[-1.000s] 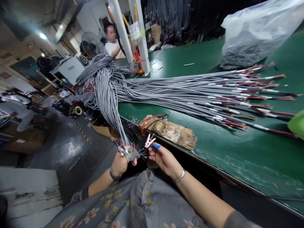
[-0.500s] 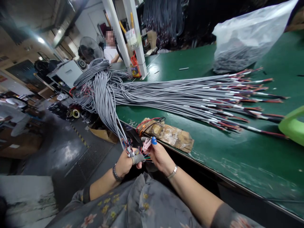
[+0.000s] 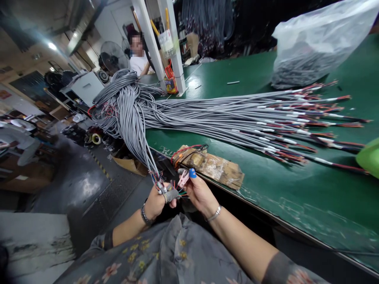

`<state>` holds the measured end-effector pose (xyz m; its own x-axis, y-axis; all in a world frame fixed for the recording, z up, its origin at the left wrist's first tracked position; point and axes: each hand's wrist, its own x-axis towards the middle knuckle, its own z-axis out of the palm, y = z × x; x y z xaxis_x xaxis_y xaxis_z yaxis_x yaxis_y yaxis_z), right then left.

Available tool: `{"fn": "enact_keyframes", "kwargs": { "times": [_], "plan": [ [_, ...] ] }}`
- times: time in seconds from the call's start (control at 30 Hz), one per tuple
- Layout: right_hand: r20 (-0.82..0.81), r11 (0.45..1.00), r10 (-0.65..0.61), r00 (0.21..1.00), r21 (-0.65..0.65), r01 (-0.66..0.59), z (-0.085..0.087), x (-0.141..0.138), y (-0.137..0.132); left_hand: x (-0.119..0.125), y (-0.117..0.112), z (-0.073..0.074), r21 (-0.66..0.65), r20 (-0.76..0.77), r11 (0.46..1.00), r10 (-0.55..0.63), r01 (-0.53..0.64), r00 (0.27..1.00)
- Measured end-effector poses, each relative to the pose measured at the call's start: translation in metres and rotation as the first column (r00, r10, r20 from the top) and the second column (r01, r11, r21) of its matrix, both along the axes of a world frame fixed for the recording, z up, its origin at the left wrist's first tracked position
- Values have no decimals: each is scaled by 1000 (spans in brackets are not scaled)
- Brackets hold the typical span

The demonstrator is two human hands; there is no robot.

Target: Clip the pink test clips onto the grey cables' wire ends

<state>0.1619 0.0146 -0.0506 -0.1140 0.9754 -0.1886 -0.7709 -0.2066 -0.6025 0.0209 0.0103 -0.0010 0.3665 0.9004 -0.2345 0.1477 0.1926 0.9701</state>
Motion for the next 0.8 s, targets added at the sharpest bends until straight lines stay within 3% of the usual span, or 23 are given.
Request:
{"fn": "enact_keyframes", "kwargs": {
  "times": [0.3, 0.5, 0.63, 0.8],
  "plan": [
    [-47, 996, 43, 998, -74, -46, 5, 3, -2, 2, 0, 2, 16, -55, 1000, -13, 14, 998],
    [-100, 987, 128, 987, -85, -137, 16, 8, -8, -4, -10, 17, 59, -41, 998, 4, -2, 999],
    [-25, 995, 59, 998, -82, -61, 17, 8, -6, -3, -15, 23, 92, -30, 994, 58, -55, 998],
    [197, 997, -76, 978, 22, 73, 7, 8, -6, 2, -13, 16, 104, -13, 989, 104, -102, 995]
  ]
}}
